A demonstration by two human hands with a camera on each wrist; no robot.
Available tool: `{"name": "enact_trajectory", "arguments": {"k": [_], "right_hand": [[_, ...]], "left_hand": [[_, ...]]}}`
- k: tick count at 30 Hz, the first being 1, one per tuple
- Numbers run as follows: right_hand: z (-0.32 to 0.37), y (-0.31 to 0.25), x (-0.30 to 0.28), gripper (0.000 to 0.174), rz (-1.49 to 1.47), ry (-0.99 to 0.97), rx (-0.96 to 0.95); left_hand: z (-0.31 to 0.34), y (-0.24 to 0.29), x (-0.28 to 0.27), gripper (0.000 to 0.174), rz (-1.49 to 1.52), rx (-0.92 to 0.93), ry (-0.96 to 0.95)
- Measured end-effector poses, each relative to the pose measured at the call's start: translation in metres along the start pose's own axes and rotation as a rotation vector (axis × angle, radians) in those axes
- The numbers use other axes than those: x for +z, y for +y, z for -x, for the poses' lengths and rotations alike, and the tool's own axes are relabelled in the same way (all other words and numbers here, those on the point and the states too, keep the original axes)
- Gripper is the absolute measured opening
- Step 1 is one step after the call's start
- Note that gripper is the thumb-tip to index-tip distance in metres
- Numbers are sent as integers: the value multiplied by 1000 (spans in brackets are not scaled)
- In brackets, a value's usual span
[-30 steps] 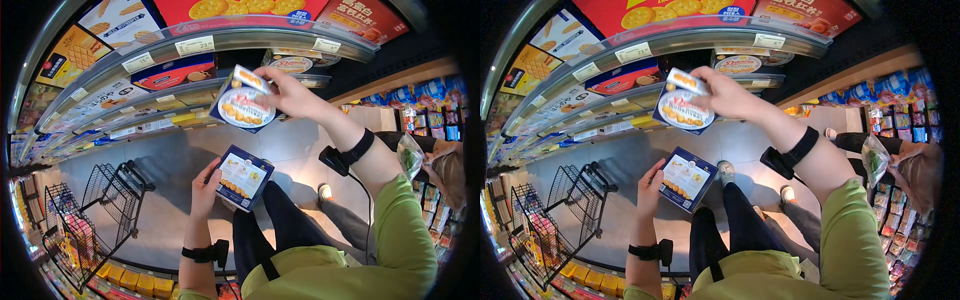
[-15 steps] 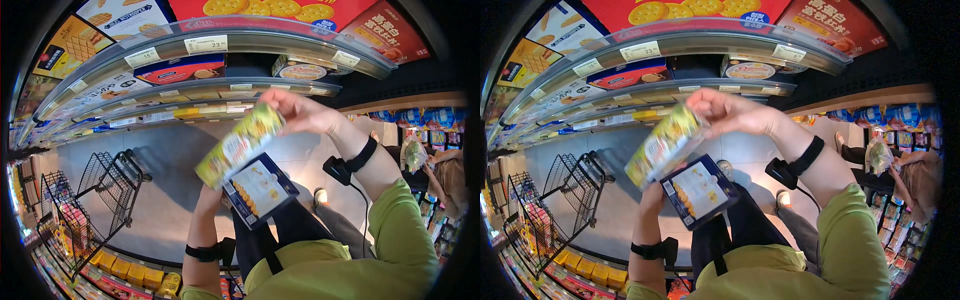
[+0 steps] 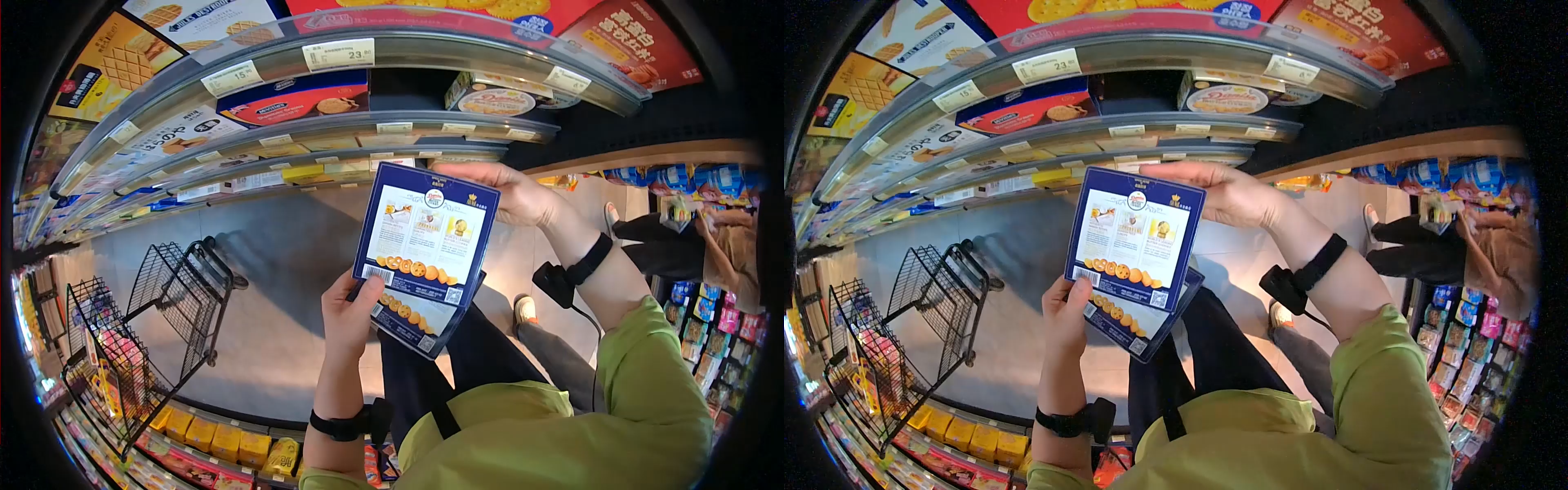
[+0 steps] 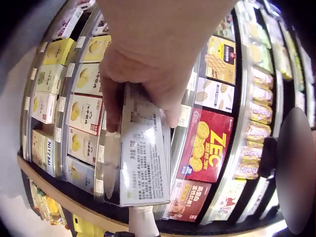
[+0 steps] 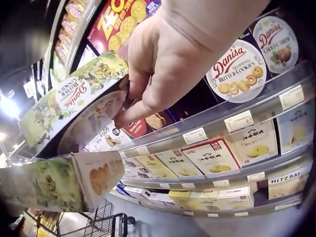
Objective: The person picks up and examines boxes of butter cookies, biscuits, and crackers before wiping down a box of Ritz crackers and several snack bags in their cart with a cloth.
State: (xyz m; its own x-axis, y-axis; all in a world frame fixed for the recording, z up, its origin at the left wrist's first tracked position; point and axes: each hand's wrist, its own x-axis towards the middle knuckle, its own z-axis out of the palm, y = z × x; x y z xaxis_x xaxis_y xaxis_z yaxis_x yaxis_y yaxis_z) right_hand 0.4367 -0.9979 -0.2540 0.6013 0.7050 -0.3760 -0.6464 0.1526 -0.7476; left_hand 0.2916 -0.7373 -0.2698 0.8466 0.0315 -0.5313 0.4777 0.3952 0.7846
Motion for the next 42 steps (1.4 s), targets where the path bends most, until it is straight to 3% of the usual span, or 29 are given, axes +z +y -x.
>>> {"name": "enact_trajectory", "arguments": {"k": [5, 7, 11, 21, 25, 28, 34, 37, 41, 42], "right_hand": [[-2, 4, -7, 52, -121, 30, 23], [-3, 4, -9, 51, -151, -42, 14], [-2, 2, -4, 51, -32, 53, 7], [-3, 6, -12, 45, -105, -51, -28], [-2, 3, -11, 47, -41, -4, -25], [-2, 4, -13, 48, -102, -106, -56], [1, 1, -12, 58, -166, -45, -39], [1, 1, -18, 51, -199, -126, -32], [2, -1, -15, 52, -183, -102, -23], [3, -1, -12, 53, -66, -60, -40]], "left_hand": [[10, 7, 14, 39, -80, 108, -9], [12, 7, 14, 39, -68, 135, -18], [13, 6, 15, 38, -50, 124, -23], [14, 7, 17, 38, -71, 141, -52], [15, 3, 17, 39, -90, 148, -40], [17, 3, 17, 40, -116, 180, -33], [19, 1, 19, 43, -104, 188, -79], [19, 0, 20, 43, -112, 212, -84], [18, 0, 19, 44, -121, 230, -93], [19, 2, 19, 41, -129, 194, -82]]}}
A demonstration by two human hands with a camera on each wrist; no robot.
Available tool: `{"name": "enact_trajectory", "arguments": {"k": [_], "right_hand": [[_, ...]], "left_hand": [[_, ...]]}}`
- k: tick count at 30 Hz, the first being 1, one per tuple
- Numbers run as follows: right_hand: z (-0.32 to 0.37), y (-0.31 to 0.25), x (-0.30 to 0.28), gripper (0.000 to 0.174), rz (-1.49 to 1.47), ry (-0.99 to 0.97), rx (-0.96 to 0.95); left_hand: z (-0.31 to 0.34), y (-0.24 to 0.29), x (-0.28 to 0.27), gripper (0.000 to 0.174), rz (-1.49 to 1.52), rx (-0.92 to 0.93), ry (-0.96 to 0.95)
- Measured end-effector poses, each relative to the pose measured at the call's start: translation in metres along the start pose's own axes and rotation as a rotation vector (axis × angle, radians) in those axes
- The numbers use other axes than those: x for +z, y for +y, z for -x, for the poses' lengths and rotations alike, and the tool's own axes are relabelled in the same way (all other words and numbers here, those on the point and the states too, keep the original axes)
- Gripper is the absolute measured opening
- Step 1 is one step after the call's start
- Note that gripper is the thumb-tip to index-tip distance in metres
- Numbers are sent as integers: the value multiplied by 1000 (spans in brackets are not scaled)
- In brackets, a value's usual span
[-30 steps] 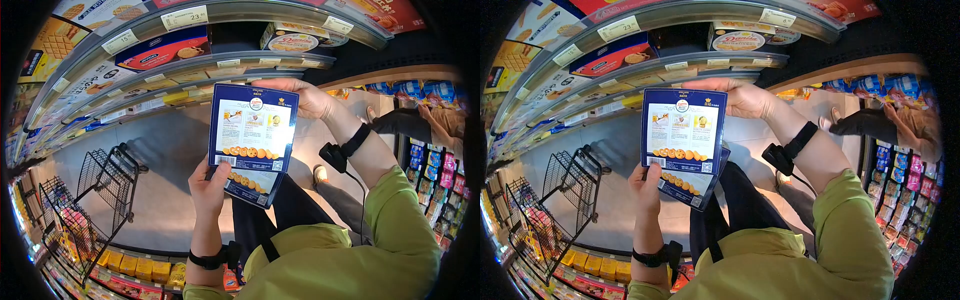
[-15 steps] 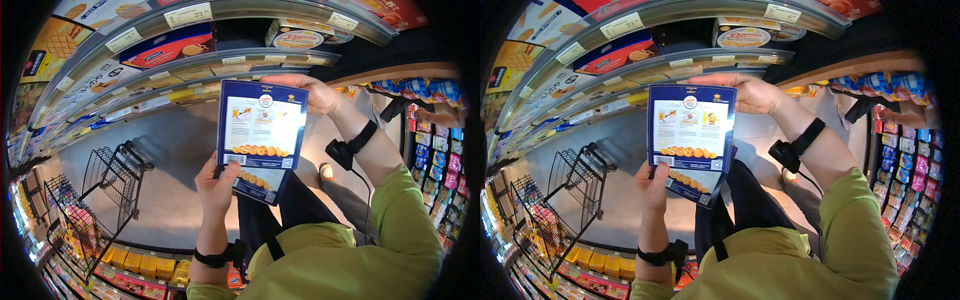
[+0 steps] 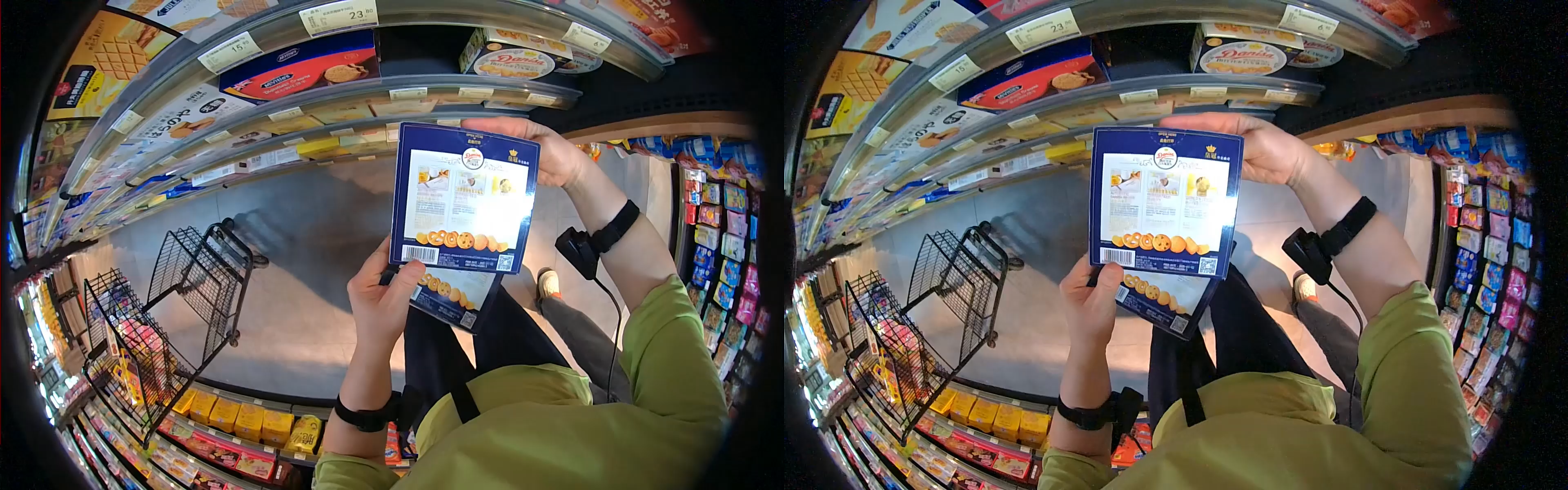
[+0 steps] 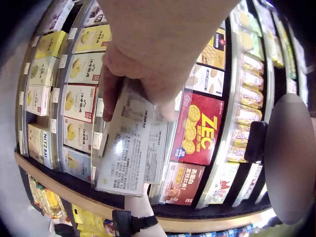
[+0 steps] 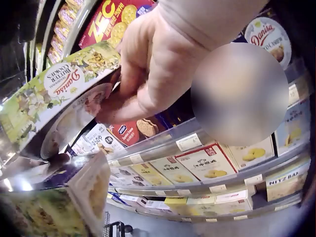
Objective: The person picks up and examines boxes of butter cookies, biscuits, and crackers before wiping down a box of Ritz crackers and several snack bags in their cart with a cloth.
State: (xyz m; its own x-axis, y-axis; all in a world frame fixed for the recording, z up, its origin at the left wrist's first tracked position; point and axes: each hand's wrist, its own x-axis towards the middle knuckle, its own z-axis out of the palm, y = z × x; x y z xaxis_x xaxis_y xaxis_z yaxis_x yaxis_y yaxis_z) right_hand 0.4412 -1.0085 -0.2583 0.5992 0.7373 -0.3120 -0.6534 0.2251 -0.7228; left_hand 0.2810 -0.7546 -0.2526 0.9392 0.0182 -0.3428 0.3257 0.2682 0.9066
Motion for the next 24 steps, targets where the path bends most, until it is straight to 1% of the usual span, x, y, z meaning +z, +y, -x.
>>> {"name": "enact_trajectory", "arguments": {"k": [1, 2, 3, 4, 5, 6, 7, 8, 9, 11, 12, 13, 14, 15, 16, 17, 18, 19, 20, 21, 22, 23, 24], "right_hand": [[0, -3, 4, 56, 123, 41, -17], [1, -11, 10, 56, 368, 10, -71], [2, -22, 19, 56, 618, -20, -122], [5, -34, 37, 59, 956, -11, -238], [8, -37, 48, 58, 948, -17, -270], [10, -44, 58, 61, 1168, -85, -376], [11, -48, 66, 58, 1169, -143, -353], [10, -50, 67, 56, 1157, -193, -346], [8, -51, 68, 55, 1144, -244, -339], [2, -50, 64, 53, 1149, -238, -354], [1, -52, 62, 55, 1156, -189, -325], [-1, -53, 60, 57, 1161, -141, -295], [-6, -48, 55, 54, 1212, -53, -372], [-10, -47, 55, 54, 1217, -60, -371], [-15, -47, 57, 52, 1284, 93, -388], [-20, -47, 58, 51, 1345, 249, -404], [-26, -46, 54, 48, 1501, 288, -442], [-33, -43, 50, 48, 1505, 284, -446], [-39, -41, 46, 49, 1673, 391, -509], [-46, -38, 42, 49, 1838, 504, -575], [-53, -35, 37, 52, 1830, 568, -557], [-59, -33, 31, 52, 1834, 564, -563], [-65, -32, 26, 52, 1881, 625, -576]], "left_hand": [[-1, 1, 0, 39, -5, -32, 5], [0, -1, -7, 39, 1, -20, 1], [2, -8, -19, 35, 100, -185, 2], [-1, -14, -31, 32, 201, -352, -1], [-8, -17, -39, 32, 476, -431, -169], [-9, -28, -48, 37, 556, -501, -231], [-12, -30, -48, 41, 632, -570, -295], [-12, -28, -44, 48, 667, -587, -288], [-16, -24, -39, 48, 669, -582, -299], [-26, -20, -31, 51, 750, -657, -186], [-40, -33, -43, 46, 749, -672, -213], [-50, -44, -51, 46, 754, -666, -216], [-61, -49, -54, 41, 520, -539, -208], [-70, -46, -51, 37, 288, -410, -195], [-77, -42, -45, 34, 18, -320, -77], [-85, -34, -37, 34, 21, -316, -76], [-94, -26, -29, 37, -485, -63, -33], [-102, -17, -21, 41, -985, 201, 17], [-108, -9, -13, 63, -1132, 275, -39], [-114, -1, -3, 63, -1130, 280, -32], [-120, 7, 7, 72, -1129, 190, -71], [-126, 11, 13, 81, -1125, 98, -112], [-136, 9, 15, 93, -1060, 124, -151]]}}
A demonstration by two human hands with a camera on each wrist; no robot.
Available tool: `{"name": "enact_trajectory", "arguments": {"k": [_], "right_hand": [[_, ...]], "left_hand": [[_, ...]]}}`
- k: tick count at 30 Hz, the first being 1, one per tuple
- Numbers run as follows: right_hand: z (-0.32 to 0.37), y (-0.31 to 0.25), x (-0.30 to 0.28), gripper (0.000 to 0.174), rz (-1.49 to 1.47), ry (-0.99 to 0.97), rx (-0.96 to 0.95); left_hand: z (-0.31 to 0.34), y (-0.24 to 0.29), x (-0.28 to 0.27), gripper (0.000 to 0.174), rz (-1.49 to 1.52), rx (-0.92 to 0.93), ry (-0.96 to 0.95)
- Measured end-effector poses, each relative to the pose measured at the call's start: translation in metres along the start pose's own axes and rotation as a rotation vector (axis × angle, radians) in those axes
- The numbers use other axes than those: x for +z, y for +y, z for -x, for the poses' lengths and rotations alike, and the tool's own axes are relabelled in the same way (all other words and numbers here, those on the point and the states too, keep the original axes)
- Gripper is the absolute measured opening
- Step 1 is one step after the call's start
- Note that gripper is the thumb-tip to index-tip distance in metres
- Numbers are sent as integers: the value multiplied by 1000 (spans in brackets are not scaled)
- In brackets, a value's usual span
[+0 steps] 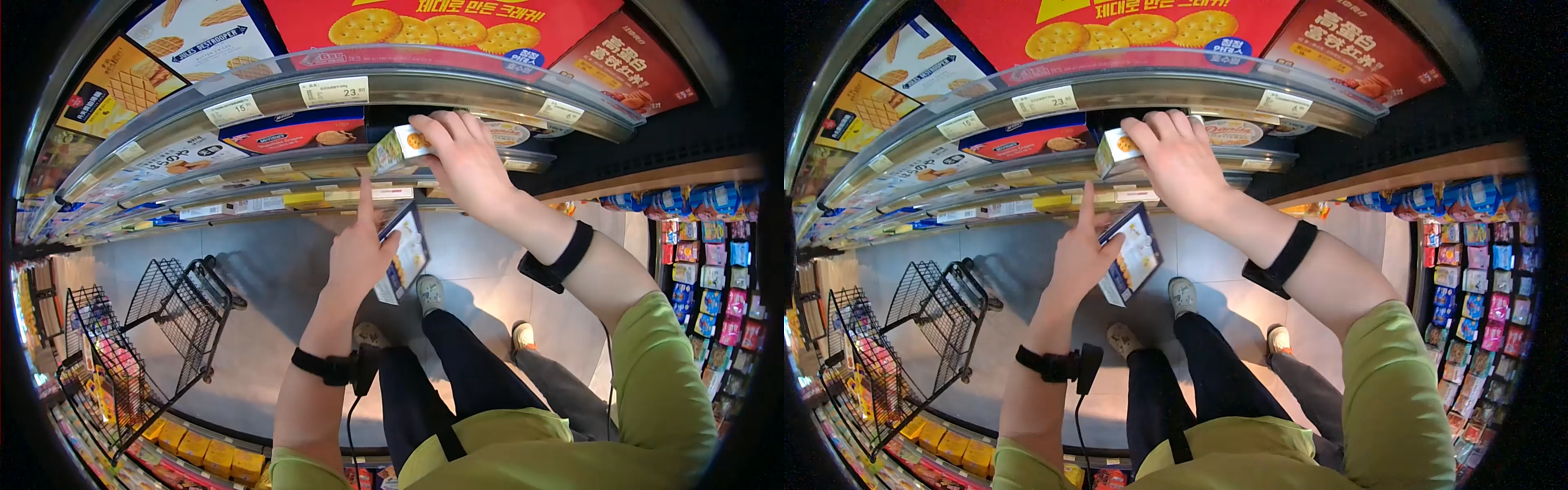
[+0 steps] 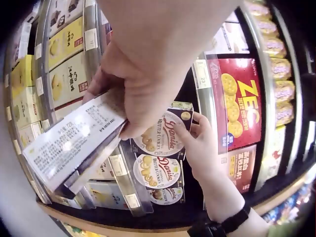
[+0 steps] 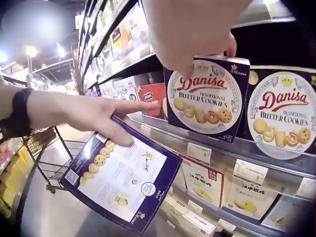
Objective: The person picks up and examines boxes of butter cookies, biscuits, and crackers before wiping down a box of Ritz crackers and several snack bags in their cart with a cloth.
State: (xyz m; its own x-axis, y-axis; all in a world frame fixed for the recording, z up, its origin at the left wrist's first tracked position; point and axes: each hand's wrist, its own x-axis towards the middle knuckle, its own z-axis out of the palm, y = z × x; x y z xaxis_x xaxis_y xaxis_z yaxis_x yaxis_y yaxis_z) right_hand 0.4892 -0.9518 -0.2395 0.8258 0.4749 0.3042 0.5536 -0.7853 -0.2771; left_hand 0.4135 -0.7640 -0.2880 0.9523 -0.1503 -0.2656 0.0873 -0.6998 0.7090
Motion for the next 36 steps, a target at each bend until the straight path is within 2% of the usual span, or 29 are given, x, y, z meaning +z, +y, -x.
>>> {"name": "enact_trajectory", "arguments": {"k": [2, 5, 9, 11, 13, 14, 16, 20, 23, 25, 26, 29, 31, 35, 36], "right_hand": [[-6, 4, 8, 53, 62, 13, 48], [-14, 9, 21, 52, 193, 89, 5], [-18, 12, 30, 48, 227, 72, 26], [-21, 15, 34, 48, 247, 54, 31], [-25, 20, 40, 46, 326, 139, -41], [-28, 21, 42, 46, 323, 138, -42], [-35, 23, 44, 38, 213, -101, 133], [-54, 40, 66, 31, 144, -68, 115], [-63, 40, 71, 29, 222, 32, 56], [-65, 40, 67, 30, 241, -105, 118], [-66, 43, 69, 30, 242, -107, 113], [-71, 55, 78, 32, 228, -80, 117], [-75, 61, 83, 33, 129, -55, 212], [-79, 71, 97, 36, 133, -26, 207], [-79, 67, 100, 36, -25, 83, 271]], "left_hand": [[-18, 1, 6, 94, 36, 7, -18], [-42, 5, 12, 96, 73, -24, -20], [-60, 0, 19, 97, 109, 11, 33], [-63, 3, 15, 98, 161, -51, 25], [-67, 2, 16, 98, 173, -49, 36], [-70, 1, 16, 98, 156, -29, 31], [-72, 2, 16, 98, 140, -12, 28], [-70, -2, 21, 96, 162, -43, -8], [-65, -4, 21, 94, 173, -55, -17], [-61, -6, 21, 93, 178, -71, -20], [-60, -7, 21, 92, 173, -79, -18], [-54, -8, 21, 90, 169, -97, -9], [-49, -10, 21, 89, 167, -107, -7], [-41, -17, 21, 86, 234, -89, 22], [-38, -19, 21, 85, 247, -102, 30]]}}
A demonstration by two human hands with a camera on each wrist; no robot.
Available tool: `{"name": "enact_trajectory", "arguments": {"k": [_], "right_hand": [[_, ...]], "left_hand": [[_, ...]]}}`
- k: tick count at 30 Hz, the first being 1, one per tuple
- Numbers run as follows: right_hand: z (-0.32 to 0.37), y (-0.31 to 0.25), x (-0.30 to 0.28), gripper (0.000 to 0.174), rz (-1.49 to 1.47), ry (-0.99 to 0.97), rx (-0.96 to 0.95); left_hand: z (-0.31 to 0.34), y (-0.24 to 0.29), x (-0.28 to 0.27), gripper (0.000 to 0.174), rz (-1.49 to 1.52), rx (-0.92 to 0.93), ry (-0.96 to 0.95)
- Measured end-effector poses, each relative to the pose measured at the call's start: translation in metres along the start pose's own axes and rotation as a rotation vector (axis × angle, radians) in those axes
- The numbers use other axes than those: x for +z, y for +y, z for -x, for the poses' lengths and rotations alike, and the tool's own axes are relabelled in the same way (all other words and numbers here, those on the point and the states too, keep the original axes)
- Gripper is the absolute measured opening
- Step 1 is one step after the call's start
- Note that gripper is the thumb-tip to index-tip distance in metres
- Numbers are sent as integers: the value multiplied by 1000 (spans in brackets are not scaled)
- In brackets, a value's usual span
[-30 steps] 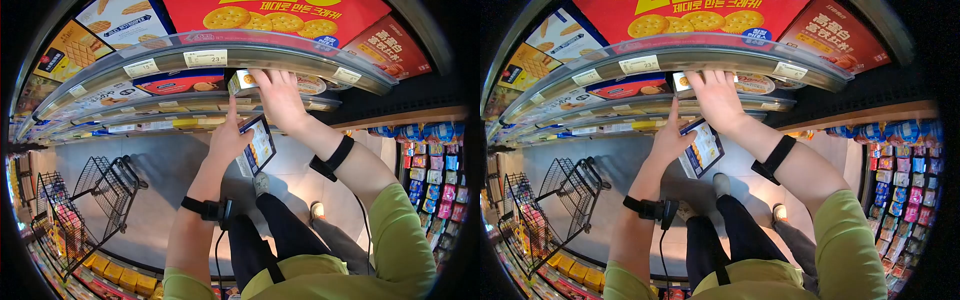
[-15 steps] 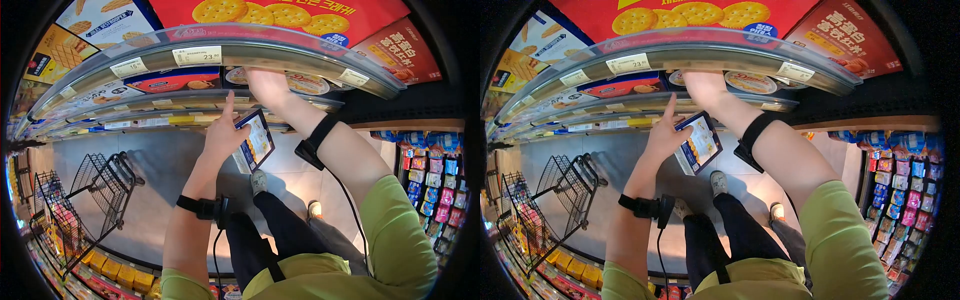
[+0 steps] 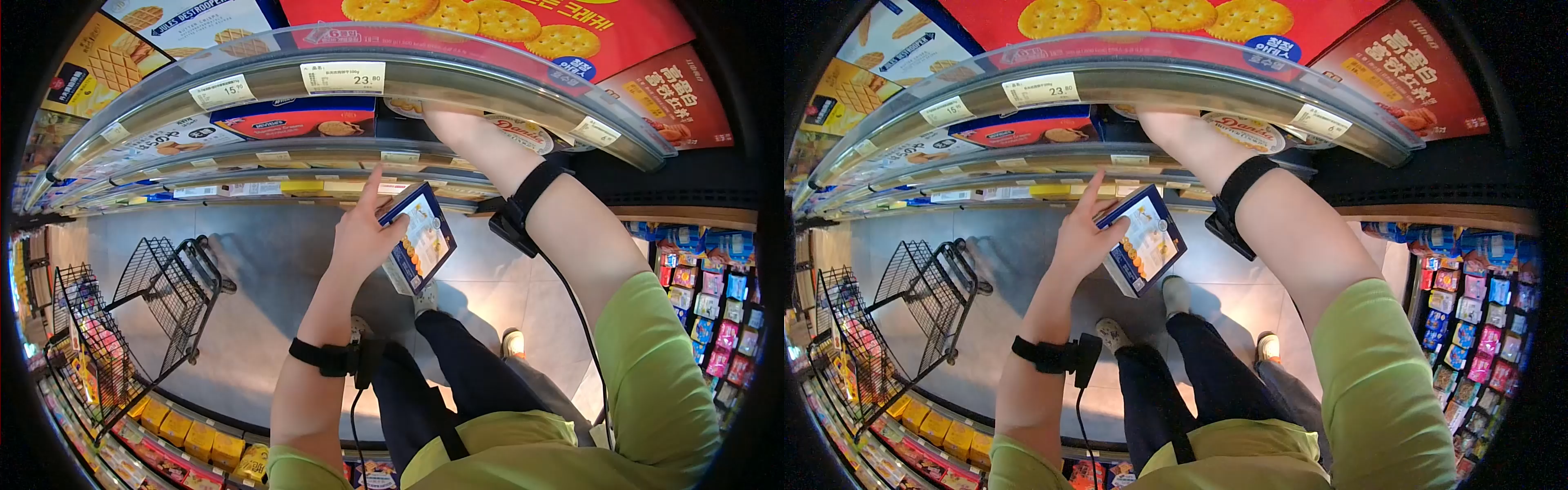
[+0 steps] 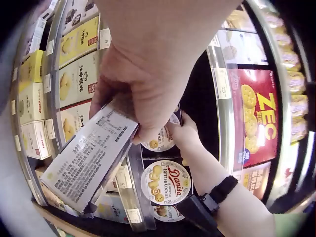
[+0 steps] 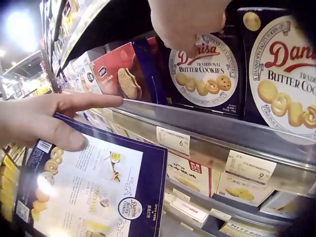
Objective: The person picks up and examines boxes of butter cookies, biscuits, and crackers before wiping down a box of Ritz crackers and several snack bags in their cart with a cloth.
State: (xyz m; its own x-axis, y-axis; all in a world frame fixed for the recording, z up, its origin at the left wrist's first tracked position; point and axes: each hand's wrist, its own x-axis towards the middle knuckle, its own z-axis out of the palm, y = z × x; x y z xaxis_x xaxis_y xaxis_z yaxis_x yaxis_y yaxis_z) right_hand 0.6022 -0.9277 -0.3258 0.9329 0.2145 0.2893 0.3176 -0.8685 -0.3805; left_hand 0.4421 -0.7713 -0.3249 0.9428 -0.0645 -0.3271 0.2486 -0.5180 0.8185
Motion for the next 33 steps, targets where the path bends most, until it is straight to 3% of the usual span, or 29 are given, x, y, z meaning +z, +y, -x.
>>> {"name": "enact_trajectory", "arguments": {"k": [2, 7, 9, 10, 11, 12, 13, 15, 16, 17, 18, 19, 20, 21, 22, 23, 25, 26, 29, 31, 33], "right_hand": [[2, -2, 1, 36, -169, 86, 69], [10, -32, -48, 46, 154, -344, 75], [40, -34, -64, 58, 125, -438, -134], [57, -31, -72, 60, 55, -348, -355], [75, -27, -79, 63, -16, -253, -574], [90, -29, -89, 68, -145, -367, -549], [103, -32, -97, 74, -273, -480, -520], [123, -38, -101, 74, -344, -561, -507], [133, -40, -100, 73, -625, -662, -400], [140, -40, -100, 72, -905, -749, -286], [143, -38, -99, 66, -948, -846, -125], [144, -39, -102, 66, -947, -838, -120], [143, -40, -104, 63, -992, -875, 21], [142, -40, -106, 61, -1037, -910, 162], [145, -35, -100, 57, -1075, -851, 159], [146, -32, -100, 57, -1074, -840, 160], [143, -24, -105, 55, -1013, -789, 182], [140, -18, -107, 57, -843, -852, 191], [139, -19, -117, 54, -656, -832, 138], [135, -20, -119, 53, -656, -851, 133], [124, -24, -123, 52, -529, -734, 46]], "left_hand": [[5, -9, 1, 82, 86, 13, 27], [35, -39, 1, 66, 466, 59, 60], [59, -37, -9, 48, 821, -183, 31], [69, -40, -11, 48, 813, -184, 36], [78, -45, -10, 43, 1150, -334, -15], [86, -50, -9, 38, 1487, -487, -69], [94, -59, -11, 39, 1730, -552, -261], [106, -74, 6, 43, 2181, -420, -601], [114, -58, 8, 48, 2355, -461, -745], [124, -70, 29, 53, 2494, -470, -644], [122, -55, 28, 54, 2472, -564, -767], [120, -40, 25, 56, 2442, -658, -888], [119, -40, 26, 56, 2434, -665, -894], [117, -43, 28, 55, 2163, -669, -951], [116, -43, 29, 54, 1893, -664, -993], [117, -40, 30, 54, 1883, -663, -1003], [118, -30, 32, 59, 1134, -575, -451], [117, -47, 23, 55, 1607, -570, -117], [115, -15, 4, 52, 1183, -351, 19], [106, -12, 9, 52, 1109, -318, 22], [88, -9, 13, 57, 1032, -281, 28]]}}
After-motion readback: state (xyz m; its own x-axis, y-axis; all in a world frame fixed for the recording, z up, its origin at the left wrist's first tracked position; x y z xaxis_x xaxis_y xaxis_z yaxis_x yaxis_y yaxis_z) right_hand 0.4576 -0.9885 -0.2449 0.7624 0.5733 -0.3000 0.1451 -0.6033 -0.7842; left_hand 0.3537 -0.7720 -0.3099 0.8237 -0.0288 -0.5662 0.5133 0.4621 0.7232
